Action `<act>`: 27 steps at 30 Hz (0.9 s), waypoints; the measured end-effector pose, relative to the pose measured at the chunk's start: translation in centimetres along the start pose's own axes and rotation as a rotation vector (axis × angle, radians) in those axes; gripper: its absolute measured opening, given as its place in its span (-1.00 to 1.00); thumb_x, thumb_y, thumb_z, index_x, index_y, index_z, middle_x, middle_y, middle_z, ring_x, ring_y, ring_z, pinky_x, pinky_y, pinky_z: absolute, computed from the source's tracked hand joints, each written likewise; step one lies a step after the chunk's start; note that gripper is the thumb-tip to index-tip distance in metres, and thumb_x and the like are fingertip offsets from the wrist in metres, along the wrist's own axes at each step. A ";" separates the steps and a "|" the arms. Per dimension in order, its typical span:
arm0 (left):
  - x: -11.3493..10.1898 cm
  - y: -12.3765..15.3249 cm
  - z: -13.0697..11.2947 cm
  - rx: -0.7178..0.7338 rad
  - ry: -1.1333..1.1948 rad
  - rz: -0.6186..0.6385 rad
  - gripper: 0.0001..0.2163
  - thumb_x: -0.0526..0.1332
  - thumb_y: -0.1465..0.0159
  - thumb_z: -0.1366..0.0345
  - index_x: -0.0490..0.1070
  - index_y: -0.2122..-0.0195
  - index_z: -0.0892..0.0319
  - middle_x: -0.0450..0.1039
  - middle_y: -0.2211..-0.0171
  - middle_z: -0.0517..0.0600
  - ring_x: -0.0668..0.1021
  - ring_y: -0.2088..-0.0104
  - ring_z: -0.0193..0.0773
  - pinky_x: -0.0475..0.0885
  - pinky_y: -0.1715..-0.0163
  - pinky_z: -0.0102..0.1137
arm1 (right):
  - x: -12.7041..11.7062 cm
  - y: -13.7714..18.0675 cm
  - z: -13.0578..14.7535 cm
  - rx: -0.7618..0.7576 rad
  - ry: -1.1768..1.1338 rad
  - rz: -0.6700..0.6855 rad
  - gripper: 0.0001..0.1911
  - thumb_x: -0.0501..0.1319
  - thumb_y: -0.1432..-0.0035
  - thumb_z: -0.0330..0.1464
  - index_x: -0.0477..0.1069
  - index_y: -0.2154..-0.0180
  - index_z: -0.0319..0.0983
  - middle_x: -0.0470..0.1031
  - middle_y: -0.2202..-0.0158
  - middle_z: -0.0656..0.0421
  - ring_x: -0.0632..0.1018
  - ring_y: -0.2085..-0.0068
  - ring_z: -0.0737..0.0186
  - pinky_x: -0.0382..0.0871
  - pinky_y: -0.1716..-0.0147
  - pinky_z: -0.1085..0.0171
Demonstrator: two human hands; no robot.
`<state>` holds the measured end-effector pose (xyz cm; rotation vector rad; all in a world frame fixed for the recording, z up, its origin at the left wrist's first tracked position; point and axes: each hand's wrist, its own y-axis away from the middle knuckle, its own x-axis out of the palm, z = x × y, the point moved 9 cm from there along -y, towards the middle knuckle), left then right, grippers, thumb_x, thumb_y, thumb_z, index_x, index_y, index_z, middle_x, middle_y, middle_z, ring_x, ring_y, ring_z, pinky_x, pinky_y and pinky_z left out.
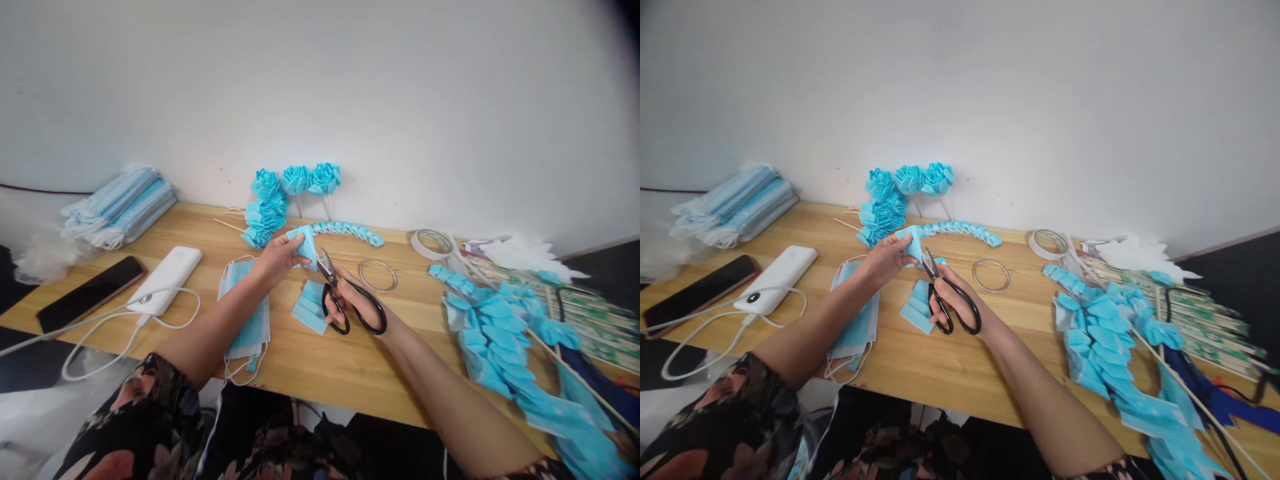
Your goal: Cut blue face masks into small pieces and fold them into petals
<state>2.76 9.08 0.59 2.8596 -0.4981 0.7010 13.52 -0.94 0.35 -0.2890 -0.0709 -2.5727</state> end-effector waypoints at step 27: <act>1.0 0.4 1.0 0.037 -0.007 0.038 -0.65 0.45 -0.02 0.13 0.52 0.32 0.33 0.57 0.41 0.05 0.58 0.46 -0.30 0.54 0.49 -0.45 | -0.7 -0.1 -0.2 0.024 -0.033 -0.107 -0.16 0.10 -0.24 0.03 -0.19 -0.36 -0.15 0.45 0.54 0.30 0.41 0.62 0.38 0.55 0.40 0.16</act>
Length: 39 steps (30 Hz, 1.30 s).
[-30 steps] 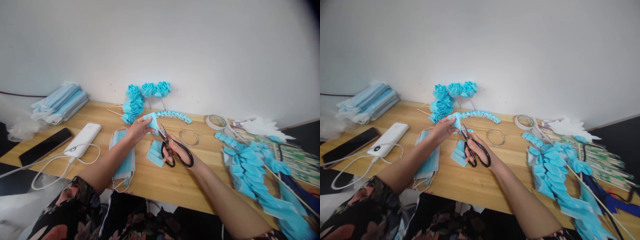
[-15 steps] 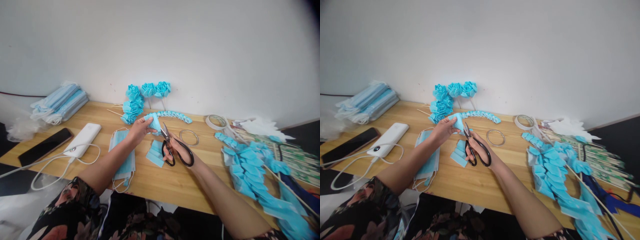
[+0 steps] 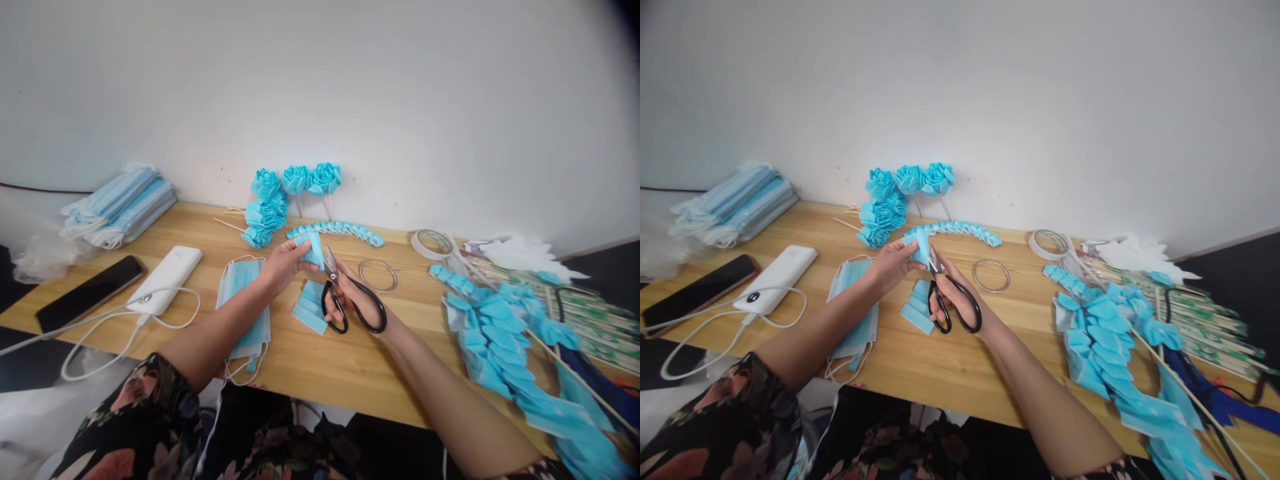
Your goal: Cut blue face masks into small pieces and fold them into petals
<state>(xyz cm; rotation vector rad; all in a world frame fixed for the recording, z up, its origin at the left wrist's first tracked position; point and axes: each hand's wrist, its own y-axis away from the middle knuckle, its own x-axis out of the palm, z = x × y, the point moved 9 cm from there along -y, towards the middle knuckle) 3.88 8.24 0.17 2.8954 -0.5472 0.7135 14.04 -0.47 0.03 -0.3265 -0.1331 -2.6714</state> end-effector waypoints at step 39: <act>0.4 0.3 -0.6 0.051 0.120 -0.040 -0.65 0.46 -0.01 0.14 0.49 0.30 0.30 0.55 0.42 -0.04 0.56 0.47 -0.40 0.53 0.43 -0.51 | -0.4 0.1 1.2 -0.121 -0.064 -0.178 -0.22 0.23 -0.17 -0.03 0.06 -0.30 -0.19 0.26 0.65 0.42 0.17 0.75 0.50 0.33 0.73 0.43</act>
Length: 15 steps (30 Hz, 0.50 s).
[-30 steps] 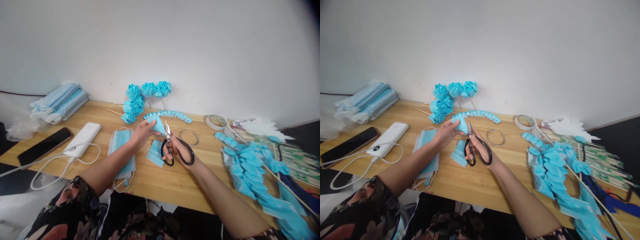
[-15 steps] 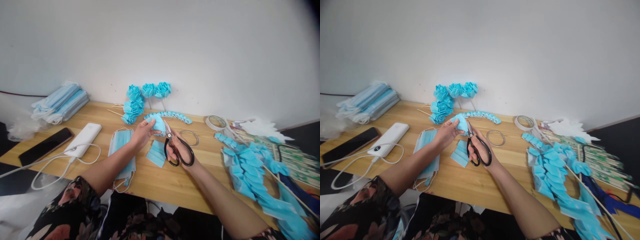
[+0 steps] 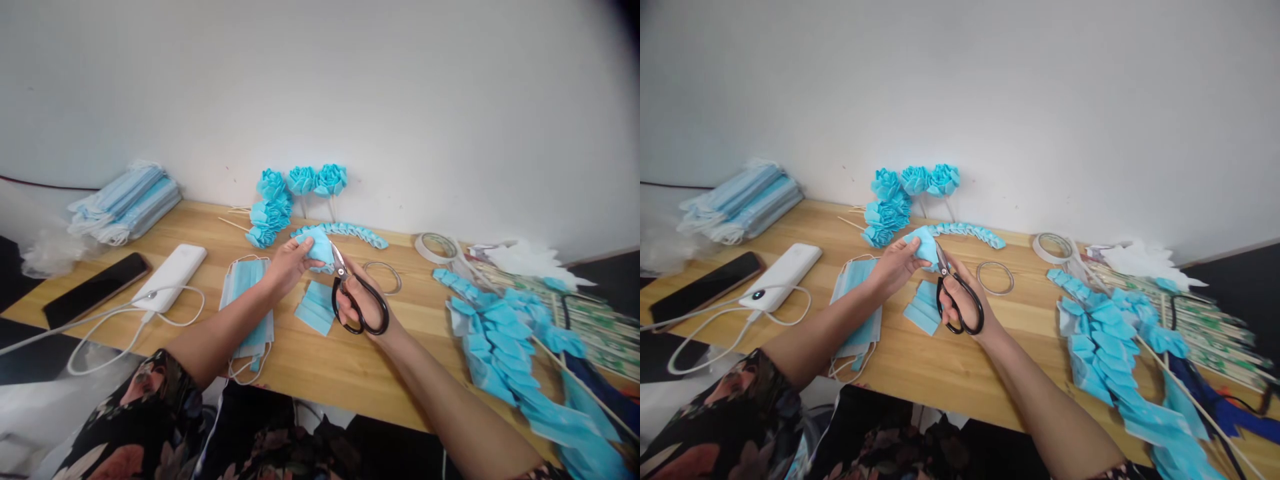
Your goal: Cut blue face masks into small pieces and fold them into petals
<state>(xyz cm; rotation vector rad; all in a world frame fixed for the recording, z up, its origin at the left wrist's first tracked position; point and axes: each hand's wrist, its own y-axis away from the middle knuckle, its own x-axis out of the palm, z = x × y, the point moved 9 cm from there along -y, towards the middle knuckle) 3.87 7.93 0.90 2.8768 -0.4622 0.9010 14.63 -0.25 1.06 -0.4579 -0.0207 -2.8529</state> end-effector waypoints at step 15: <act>-0.4 -0.3 0.3 -0.076 -0.034 0.023 -0.69 0.51 0.09 0.23 0.51 0.43 0.32 0.54 0.46 0.00 0.55 0.48 -0.34 0.51 0.49 -0.46 | 0.5 0.0 -1.2 0.068 0.040 0.201 -0.04 0.07 -0.04 0.26 0.01 -0.31 -0.15 0.30 0.56 0.35 0.25 0.67 0.44 0.53 0.44 0.20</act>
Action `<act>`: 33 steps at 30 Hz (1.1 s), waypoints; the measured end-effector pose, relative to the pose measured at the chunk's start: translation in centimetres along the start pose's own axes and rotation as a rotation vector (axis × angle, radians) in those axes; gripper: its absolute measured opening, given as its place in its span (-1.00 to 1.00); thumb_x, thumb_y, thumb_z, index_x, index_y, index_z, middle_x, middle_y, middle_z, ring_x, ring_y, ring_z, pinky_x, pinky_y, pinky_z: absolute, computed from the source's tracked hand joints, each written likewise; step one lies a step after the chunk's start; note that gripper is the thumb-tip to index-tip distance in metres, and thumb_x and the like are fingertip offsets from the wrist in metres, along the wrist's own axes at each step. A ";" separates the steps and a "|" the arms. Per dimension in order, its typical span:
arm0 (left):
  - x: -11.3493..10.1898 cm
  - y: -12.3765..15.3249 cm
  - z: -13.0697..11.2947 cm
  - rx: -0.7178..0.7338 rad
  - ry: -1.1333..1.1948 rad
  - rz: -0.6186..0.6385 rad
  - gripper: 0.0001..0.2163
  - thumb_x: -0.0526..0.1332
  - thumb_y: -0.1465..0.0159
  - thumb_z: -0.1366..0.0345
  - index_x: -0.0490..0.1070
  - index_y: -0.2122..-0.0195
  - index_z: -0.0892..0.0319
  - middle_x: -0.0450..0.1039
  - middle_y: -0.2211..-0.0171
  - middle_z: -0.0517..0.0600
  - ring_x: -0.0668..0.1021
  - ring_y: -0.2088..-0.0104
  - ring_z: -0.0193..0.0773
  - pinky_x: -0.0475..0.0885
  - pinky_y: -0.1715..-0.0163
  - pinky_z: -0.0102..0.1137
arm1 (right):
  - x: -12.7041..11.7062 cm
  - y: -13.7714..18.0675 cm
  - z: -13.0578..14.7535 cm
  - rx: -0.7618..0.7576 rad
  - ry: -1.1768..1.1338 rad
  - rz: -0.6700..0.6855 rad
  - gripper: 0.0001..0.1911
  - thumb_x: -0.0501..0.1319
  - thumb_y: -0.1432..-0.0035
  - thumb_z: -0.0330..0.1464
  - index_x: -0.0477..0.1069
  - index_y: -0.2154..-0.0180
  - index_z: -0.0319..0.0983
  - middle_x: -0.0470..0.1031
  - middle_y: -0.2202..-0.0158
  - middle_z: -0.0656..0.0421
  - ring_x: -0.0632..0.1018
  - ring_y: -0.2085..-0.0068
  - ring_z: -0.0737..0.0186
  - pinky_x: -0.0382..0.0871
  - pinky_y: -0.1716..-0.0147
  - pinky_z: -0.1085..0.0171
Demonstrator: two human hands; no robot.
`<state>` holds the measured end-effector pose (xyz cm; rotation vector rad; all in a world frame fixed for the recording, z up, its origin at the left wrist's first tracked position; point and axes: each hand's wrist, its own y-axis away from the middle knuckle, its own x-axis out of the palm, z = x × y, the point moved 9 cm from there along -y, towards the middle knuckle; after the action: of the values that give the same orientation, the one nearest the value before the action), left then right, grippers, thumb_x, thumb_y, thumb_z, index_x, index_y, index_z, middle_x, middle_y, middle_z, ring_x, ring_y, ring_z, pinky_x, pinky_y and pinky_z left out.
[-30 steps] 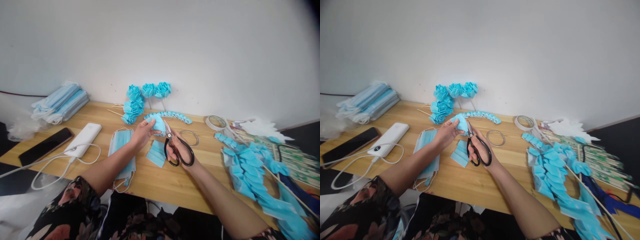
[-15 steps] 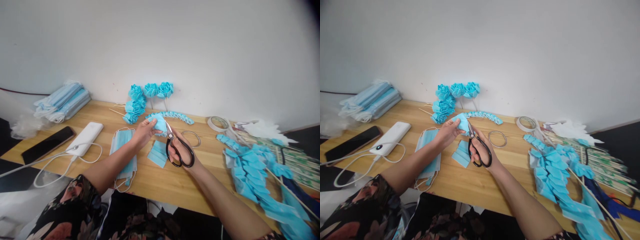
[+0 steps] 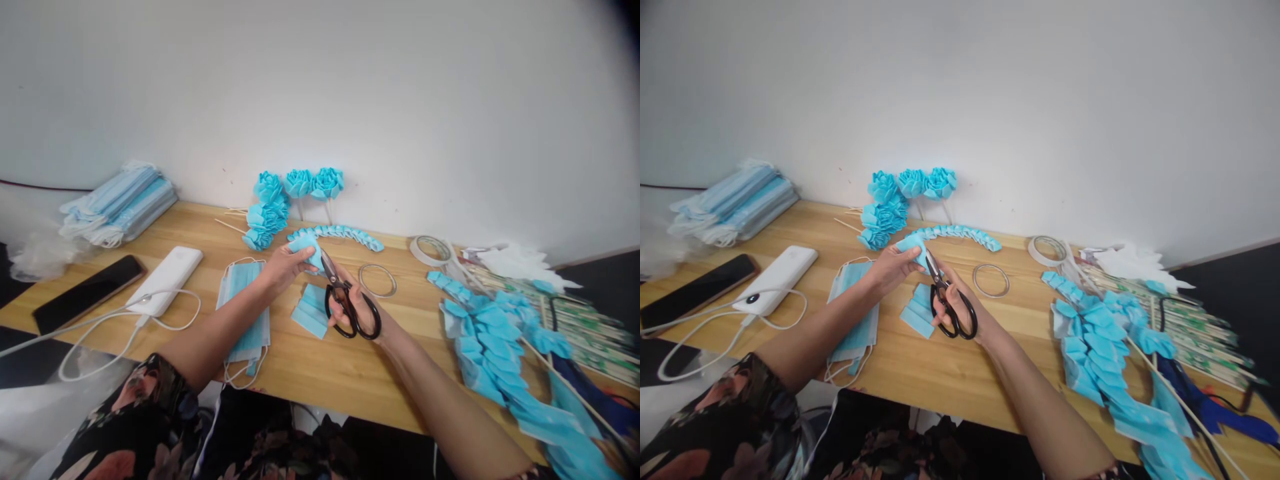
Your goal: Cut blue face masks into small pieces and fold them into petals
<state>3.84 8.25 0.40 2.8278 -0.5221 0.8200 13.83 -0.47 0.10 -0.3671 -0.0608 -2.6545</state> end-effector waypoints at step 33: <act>-1.3 -0.5 -0.3 0.024 -0.058 -0.041 -0.62 0.50 0.08 0.12 0.50 0.40 0.32 0.52 0.48 0.01 0.55 0.48 -0.32 0.52 0.48 -0.44 | 0.1 0.3 0.0 0.061 -0.061 0.102 -0.19 0.04 -0.21 0.13 -0.05 -0.34 -0.10 0.35 0.53 0.32 0.27 0.63 0.41 0.52 0.32 0.13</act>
<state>2.83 9.12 -0.03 2.8813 -0.4629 0.7437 13.89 -0.81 0.08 -0.4194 -0.1385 -2.5351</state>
